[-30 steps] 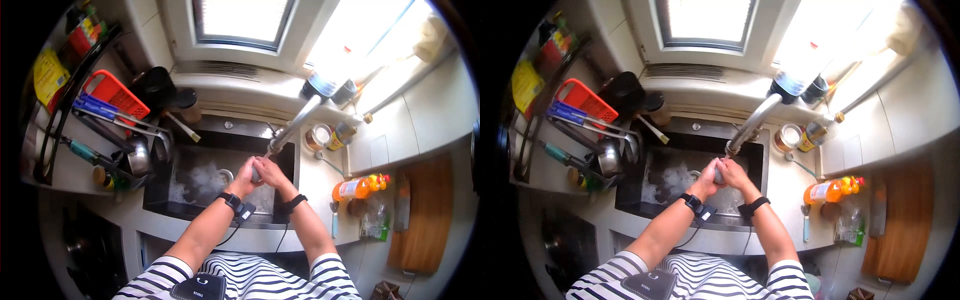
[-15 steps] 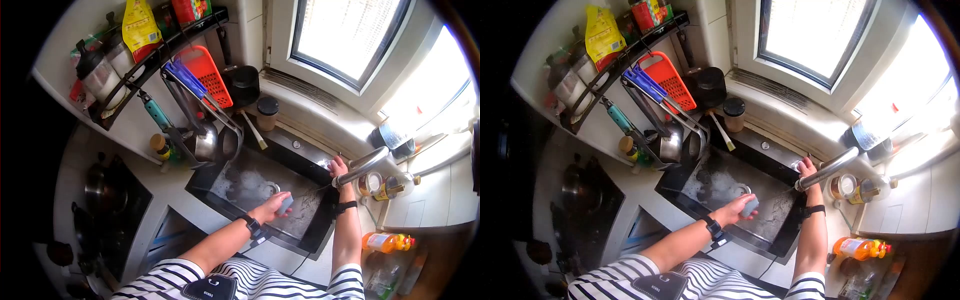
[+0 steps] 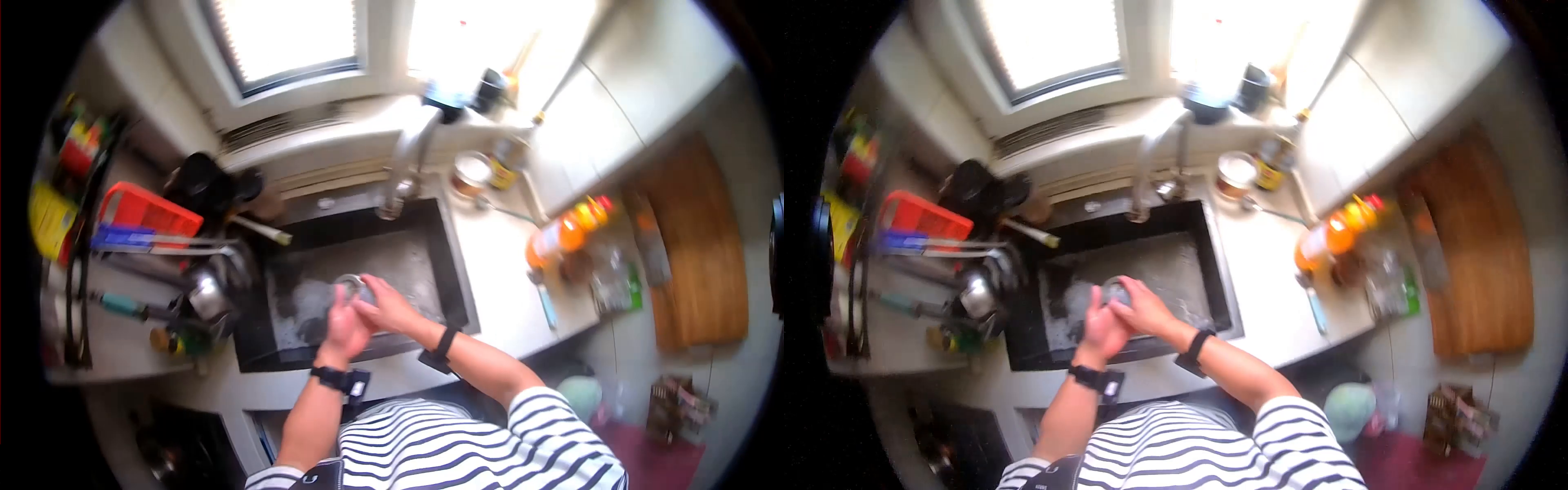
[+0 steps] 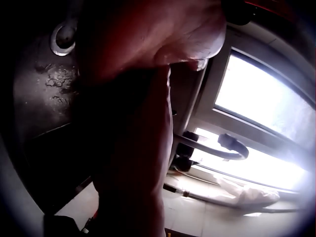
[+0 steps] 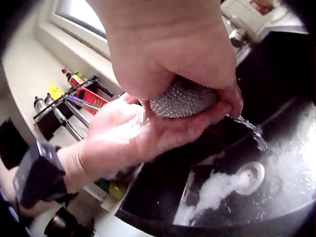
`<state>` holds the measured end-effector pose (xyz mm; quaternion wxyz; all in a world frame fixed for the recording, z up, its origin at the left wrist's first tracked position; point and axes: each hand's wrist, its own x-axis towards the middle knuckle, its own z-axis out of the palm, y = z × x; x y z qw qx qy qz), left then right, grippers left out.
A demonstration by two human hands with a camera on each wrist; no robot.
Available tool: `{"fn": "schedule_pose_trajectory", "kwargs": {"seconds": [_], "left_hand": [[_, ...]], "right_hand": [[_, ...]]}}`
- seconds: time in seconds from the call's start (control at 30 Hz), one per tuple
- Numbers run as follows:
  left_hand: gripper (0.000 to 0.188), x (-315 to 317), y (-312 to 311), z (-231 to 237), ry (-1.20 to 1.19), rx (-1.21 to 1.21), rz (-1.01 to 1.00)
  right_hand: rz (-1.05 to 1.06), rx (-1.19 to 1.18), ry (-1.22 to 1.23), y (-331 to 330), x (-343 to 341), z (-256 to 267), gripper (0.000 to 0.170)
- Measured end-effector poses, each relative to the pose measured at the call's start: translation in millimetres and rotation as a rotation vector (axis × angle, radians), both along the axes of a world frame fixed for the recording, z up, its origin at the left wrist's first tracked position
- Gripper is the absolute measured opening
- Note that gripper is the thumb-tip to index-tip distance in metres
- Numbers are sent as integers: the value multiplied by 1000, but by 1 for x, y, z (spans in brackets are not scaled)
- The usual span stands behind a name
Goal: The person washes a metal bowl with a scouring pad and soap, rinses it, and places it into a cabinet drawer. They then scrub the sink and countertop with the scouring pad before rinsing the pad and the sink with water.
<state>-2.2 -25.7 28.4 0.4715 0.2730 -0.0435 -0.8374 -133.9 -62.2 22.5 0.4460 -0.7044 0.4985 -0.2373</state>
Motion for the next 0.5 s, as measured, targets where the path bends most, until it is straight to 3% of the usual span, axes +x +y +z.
{"fn": "schedule_pose_trajectory", "kwargs": {"seconds": [0.07,0.17,0.27,0.3,0.37,0.4,0.43,0.5], "left_hand": [[72,22,8,8,3,-200,-140],[63,34,16,62,-322,-304,-189],[52,69,19,71,-655,-305,-204],[50,76,22,73,-743,-288,-161],[51,96,29,58,-812,-232,-135],[52,105,33,53,-840,-194,-137],[52,109,40,56,-926,-197,-145],[52,118,56,47,-993,-180,-117]], "right_hand": [[-12,-54,-113,1,-8,38,64],[-29,-225,-335,2,-11,65,56],[-293,-499,-401,10,-11,79,51],[-340,-517,-346,11,-13,62,47],[77,3,309,10,-23,-29,44],[398,260,544,8,-31,-57,51],[180,209,437,21,-31,-79,50],[19,116,260,31,-45,-49,48]]}}
